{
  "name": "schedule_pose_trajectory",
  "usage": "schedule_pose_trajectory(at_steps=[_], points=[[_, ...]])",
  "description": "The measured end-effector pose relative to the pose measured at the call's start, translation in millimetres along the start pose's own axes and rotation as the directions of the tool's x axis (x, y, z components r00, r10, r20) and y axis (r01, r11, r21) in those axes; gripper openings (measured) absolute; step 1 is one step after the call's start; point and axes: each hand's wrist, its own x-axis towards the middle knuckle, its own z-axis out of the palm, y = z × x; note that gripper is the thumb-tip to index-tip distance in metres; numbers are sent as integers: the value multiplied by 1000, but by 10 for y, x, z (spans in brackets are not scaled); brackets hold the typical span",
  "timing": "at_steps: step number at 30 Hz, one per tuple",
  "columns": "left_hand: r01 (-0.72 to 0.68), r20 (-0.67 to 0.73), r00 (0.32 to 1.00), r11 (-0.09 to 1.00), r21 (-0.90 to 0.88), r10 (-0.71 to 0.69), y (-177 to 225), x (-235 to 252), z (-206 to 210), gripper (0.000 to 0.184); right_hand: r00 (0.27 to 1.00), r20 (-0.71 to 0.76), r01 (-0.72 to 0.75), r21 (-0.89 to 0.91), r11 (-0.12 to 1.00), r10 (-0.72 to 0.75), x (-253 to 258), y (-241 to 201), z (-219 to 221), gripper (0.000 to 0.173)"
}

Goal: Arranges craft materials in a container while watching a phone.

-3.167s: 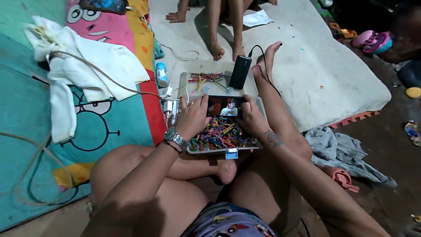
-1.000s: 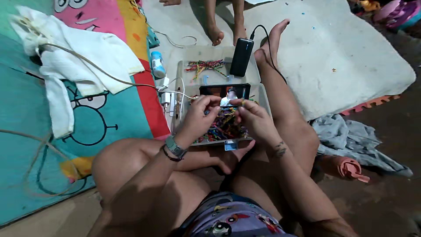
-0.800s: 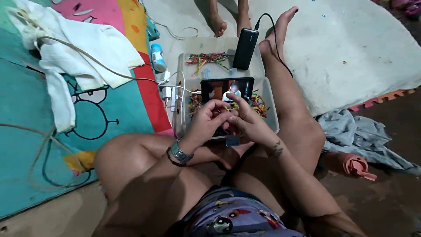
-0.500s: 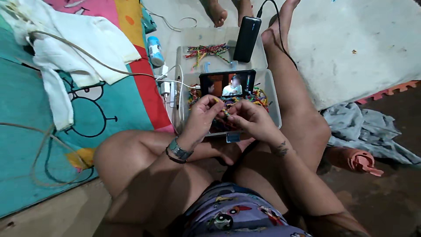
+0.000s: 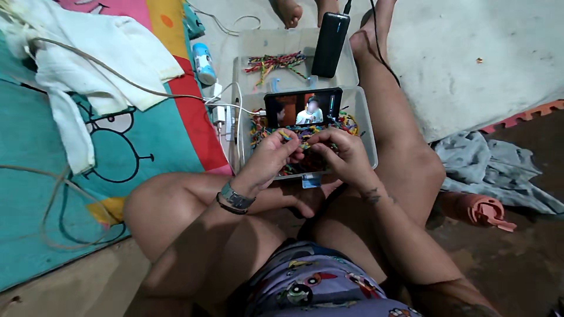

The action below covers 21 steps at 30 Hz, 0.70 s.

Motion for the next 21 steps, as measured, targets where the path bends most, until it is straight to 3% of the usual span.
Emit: schedule_pose_trajectory(at_steps=[4, 7, 10, 13, 16, 18, 21], points=[[-42, -8, 999, 994, 104, 43, -52, -19, -49, 8, 989, 8, 145, -280, 949, -149, -17, 21, 13, 15], [-57, 5, 998, 991, 120, 57, -45, -7, -48, 6, 988, 28, 156, -307, 939, -155, -26, 10, 42, 17], [-35, 27, 999, 999, 26, 35, -31, 4, -50, 8, 993, 11, 116, -245, 962, -117, -31, 11, 73, 18], [19, -16, 1000, 996, -88, -20, 0, 16, -28, 8, 957, -40, 235, -478, 847, -288, -56, -9, 127, 16], [45, -42, 998, 985, -164, -53, 9, 24, -18, 9, 902, -122, 276, -577, 769, -415, -59, -13, 164, 9], [-7, -50, 999, 991, -130, 1, -6, 18, -17, 10, 922, -159, 221, -529, 819, -352, -67, -26, 193, 12], [-322, -74, 937, 926, 195, 341, -92, 0, -17, 10, 993, -109, -64, -140, 988, 49, -66, -114, 230, 20]])
